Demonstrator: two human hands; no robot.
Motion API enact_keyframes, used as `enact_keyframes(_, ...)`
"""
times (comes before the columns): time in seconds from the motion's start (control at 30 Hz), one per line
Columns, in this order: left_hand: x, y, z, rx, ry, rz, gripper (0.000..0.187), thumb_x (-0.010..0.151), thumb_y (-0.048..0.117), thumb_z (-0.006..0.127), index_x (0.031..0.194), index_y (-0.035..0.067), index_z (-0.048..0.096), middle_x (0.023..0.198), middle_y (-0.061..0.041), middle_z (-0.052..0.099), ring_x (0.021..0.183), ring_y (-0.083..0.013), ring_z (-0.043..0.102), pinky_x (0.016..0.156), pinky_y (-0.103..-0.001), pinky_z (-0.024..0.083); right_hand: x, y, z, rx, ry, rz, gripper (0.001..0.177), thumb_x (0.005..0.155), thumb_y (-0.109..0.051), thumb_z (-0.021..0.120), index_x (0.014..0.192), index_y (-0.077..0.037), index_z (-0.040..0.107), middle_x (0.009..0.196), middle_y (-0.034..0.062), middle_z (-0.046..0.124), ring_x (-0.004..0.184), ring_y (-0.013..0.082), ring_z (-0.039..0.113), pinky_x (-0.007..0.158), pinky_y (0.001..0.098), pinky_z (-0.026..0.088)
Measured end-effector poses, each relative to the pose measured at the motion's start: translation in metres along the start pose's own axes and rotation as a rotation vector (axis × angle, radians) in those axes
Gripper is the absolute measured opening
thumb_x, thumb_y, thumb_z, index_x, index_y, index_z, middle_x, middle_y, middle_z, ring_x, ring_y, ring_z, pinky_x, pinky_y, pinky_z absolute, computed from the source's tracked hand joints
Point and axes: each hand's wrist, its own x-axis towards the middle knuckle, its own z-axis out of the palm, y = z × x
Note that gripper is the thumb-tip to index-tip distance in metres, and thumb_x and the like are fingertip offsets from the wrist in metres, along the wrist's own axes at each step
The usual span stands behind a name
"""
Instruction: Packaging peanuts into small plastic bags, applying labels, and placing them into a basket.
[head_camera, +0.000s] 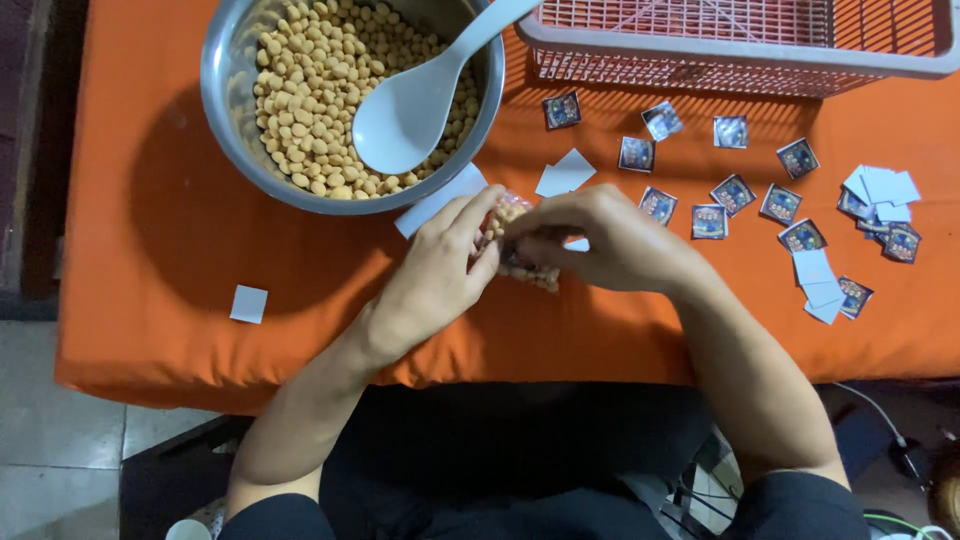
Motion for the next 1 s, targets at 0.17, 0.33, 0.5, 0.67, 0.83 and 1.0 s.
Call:
enact_keyframes(0.17, -0.003, -0.003, 0.004, 0.005, 0.025, -0.001, 0.053, 0.079, 0.003, 0.058, 0.129, -0.001, 0.042, 0.109, -0.023, 0.054, 0.097, -0.0376, 0.059, 0.080, -0.043, 0.051, -0.002, 0.000, -0.007, 0.081, 0.089, -0.049, 0.013, 0.085, -0.001, 0.059, 0.097, 0.000, 0.063, 0.075, 0.0123, 0.064, 0.071, 0.0195, 0.065, 0.064, 0.0317, 0.055)
enact_keyframes(0.33, -0.006, 0.002, 0.005, 0.041, 0.015, -0.019, 0.055, 0.078, 0.006, 0.056, 0.131, 0.006, 0.041, 0.115, -0.019, 0.048, 0.101, -0.0355, 0.056, 0.083, -0.043, 0.051, -0.003, 0.001, -0.002, 0.117, 0.014, -0.012, 0.015, 0.083, 0.001, 0.058, 0.097, 0.003, 0.062, 0.077, 0.0201, 0.065, 0.069, 0.0251, 0.065, 0.065, 0.0374, 0.055)
enact_keyframes(0.5, -0.007, 0.000, 0.004, 0.227, -0.011, 0.053, 0.051, 0.077, 0.009, 0.054, 0.128, 0.009, 0.046, 0.121, -0.018, 0.043, 0.096, -0.0331, 0.053, 0.082, -0.043, 0.048, -0.008, -0.011, -0.015, 0.256, 0.109, 0.075, 0.017, 0.087, 0.003, 0.051, 0.098, 0.002, 0.064, 0.078, 0.0140, 0.067, 0.074, 0.0170, 0.064, 0.068, 0.0325, 0.057)
enact_keyframes(0.67, -0.007, 0.008, -0.001, 0.351, -0.141, 0.049, 0.062, 0.075, 0.020, 0.055, 0.134, 0.006, 0.038, 0.128, -0.017, 0.038, 0.107, -0.0311, 0.044, 0.084, -0.044, 0.043, -0.009, -0.007, -0.008, 0.272, -0.088, 0.184, 0.019, 0.083, -0.004, 0.056, 0.098, 0.004, 0.065, 0.072, 0.0170, 0.068, 0.064, 0.0203, 0.064, 0.063, 0.0352, 0.058)
enact_keyframes(0.83, -0.010, 0.012, 0.000, 0.430, -0.225, 0.020, 0.074, 0.072, 0.021, 0.055, 0.137, 0.000, 0.029, 0.134, -0.020, 0.031, 0.114, -0.0343, 0.036, 0.087, -0.046, 0.038, -0.010, 0.016, -0.018, 0.198, 0.204, 0.122, 0.017, 0.088, -0.009, 0.059, 0.102, 0.000, 0.063, 0.069, 0.0125, 0.065, 0.056, 0.0153, 0.061, 0.053, 0.0241, 0.053)
enact_keyframes(1.0, -0.009, 0.006, 0.003, 0.432, -0.214, 0.053, 0.084, 0.069, 0.022, 0.052, 0.142, -0.002, 0.019, 0.132, -0.020, 0.032, 0.113, -0.0335, 0.034, 0.087, -0.045, 0.036, -0.009, 0.035, -0.002, -0.257, 0.084, 0.015, 0.047, 0.073, -0.021, 0.072, 0.114, -0.002, 0.059, 0.103, 0.0163, 0.062, 0.091, 0.0326, 0.059, 0.074, 0.0413, 0.051)
